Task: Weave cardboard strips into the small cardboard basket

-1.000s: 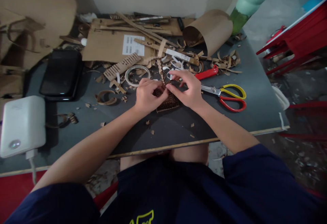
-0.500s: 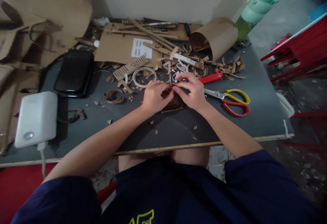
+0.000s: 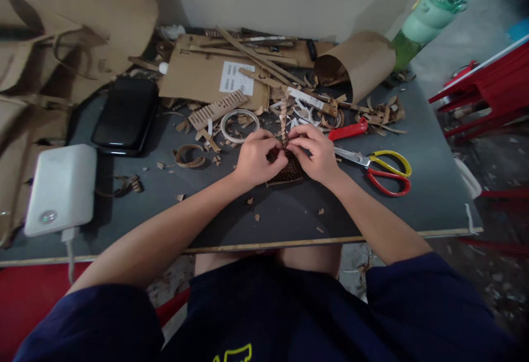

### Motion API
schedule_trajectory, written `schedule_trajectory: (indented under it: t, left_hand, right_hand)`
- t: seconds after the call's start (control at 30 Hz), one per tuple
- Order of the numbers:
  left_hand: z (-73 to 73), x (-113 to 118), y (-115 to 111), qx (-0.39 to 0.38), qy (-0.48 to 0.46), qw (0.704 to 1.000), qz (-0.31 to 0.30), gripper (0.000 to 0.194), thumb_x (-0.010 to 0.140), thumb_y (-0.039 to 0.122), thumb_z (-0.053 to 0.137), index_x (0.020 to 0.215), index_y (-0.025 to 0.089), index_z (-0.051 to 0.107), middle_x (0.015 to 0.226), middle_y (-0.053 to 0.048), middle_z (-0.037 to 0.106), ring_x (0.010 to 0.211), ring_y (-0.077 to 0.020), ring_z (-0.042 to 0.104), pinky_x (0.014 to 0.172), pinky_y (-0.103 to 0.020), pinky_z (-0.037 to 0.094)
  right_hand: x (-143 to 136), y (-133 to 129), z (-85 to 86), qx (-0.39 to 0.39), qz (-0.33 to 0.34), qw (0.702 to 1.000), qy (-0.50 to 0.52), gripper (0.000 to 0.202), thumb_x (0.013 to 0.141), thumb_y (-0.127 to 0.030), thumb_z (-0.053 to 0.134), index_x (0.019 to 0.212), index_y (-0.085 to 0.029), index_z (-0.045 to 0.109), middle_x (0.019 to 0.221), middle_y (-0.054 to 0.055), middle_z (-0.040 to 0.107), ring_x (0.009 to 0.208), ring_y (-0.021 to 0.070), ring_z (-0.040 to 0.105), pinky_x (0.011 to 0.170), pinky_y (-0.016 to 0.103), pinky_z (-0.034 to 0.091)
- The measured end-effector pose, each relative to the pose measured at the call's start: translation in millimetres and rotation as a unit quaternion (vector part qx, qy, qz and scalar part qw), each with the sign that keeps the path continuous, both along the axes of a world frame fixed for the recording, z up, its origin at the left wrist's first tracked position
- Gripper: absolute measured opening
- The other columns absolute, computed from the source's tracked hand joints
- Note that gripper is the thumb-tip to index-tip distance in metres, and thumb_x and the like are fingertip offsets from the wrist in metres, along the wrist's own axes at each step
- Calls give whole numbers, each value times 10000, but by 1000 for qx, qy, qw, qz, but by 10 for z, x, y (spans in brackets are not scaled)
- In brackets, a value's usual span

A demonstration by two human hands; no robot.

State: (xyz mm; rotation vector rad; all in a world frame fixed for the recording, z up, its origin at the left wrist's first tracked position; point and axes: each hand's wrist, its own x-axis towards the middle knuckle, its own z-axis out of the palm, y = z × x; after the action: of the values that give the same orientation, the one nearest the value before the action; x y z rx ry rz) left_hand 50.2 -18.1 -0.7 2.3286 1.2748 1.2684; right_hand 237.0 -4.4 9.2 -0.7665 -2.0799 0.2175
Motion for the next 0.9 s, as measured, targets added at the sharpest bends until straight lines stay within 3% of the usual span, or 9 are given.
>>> schedule_trajectory:
  t: [0.47,0.73,0.9]
  left_hand:
    - [9,-16,19,-78,-20,997,-4,179,806,303,521,749,184,642,814,-68,678,841,-205,651,790,-348,548]
    - [12,0,18,-62,-6,998,-9,164,787,271,488,718,179,604,799,-86,655,822,-214,647,767,-353,538]
    - [7,-1,25,-59,-10,998,-18,148,777,265,495,714,182,600,793,-76,657,816,-201,648,748,-333,538]
  right_hand:
    - [0,-14,7,-25,-3,1000,-8,144,958,-300,581,935,-239,710,1039,80,717,973,220,683,829,420,592]
    - [-42,-65,16,59,-43,997,-38,114,943,-184,578,908,-210,683,998,69,744,961,200,705,858,381,535]
    - [-47,-72,0,73,-53,995,-49,105,915,-160,586,893,-214,673,1001,49,753,949,194,706,865,375,510]
